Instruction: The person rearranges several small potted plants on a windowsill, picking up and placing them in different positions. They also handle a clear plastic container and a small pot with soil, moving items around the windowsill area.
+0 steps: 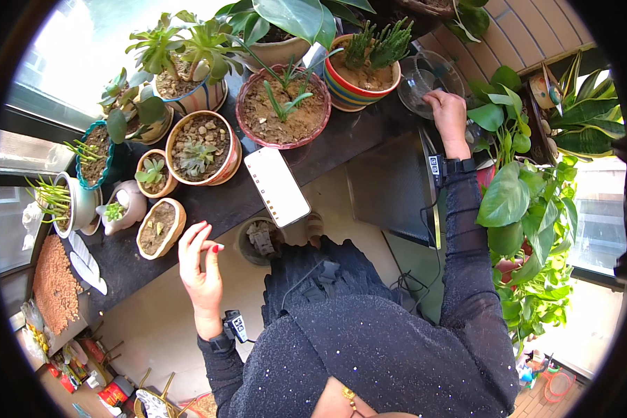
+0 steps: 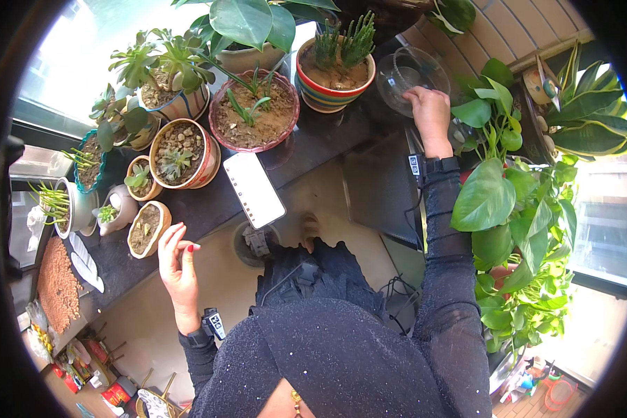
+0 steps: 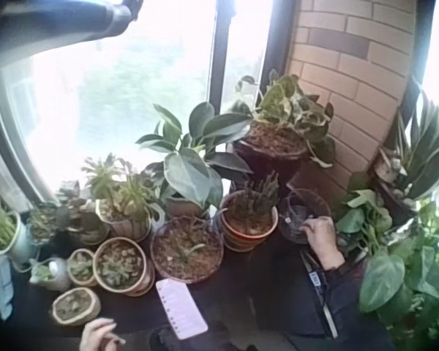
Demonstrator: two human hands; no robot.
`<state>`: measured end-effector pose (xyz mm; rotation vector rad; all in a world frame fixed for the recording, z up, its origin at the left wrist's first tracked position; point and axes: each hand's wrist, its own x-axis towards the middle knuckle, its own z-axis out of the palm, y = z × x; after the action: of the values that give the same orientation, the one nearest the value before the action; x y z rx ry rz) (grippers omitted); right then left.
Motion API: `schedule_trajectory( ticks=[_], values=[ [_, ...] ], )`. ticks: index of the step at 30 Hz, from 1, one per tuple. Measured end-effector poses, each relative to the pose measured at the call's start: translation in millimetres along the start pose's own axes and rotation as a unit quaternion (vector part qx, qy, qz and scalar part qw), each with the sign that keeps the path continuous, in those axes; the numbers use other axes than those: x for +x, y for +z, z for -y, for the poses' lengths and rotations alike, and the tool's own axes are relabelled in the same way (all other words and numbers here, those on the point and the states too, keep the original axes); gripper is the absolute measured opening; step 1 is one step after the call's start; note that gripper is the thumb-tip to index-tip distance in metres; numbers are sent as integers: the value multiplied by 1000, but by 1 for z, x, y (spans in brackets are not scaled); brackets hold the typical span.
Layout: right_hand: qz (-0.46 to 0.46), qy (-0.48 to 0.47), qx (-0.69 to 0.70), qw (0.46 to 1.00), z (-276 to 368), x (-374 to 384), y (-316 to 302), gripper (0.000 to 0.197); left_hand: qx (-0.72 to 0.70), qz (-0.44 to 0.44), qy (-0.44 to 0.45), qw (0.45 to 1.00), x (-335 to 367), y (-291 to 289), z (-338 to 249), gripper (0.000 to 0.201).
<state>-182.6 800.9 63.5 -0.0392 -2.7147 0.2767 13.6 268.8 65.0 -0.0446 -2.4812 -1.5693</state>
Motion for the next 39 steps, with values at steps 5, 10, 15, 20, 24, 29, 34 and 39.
schedule_trajectory(
  ticks=[5,10,15,20,24,29,34,39],
  values=[
    [-9,-12,-38,999,-8,13,10,16,0,-41,-9,999,-2,-13,12,37],
    [-28,-6,-23,999,-8,22,21,18,-19,-57,9,998,-8,-20,18,36],
    [-44,-13,-28,999,-9,34,32,19,4,-74,-25,997,-12,-23,14,37],
    [-42,38,-134,989,0,40,29,26,39,-159,-23,986,-15,-33,28,28],
    [-154,-54,30,986,31,6,7,34,143,-278,-65,947,-19,-52,44,25],
    [-112,-69,122,984,90,-67,-6,31,180,-285,-31,941,1,-73,63,16],
    [-38,-57,166,984,140,-119,-8,30,265,-212,51,939,26,-77,75,13],
    [-17,-37,175,984,159,-142,-10,29,321,-150,82,932,41,-76,80,14]
  ],
)
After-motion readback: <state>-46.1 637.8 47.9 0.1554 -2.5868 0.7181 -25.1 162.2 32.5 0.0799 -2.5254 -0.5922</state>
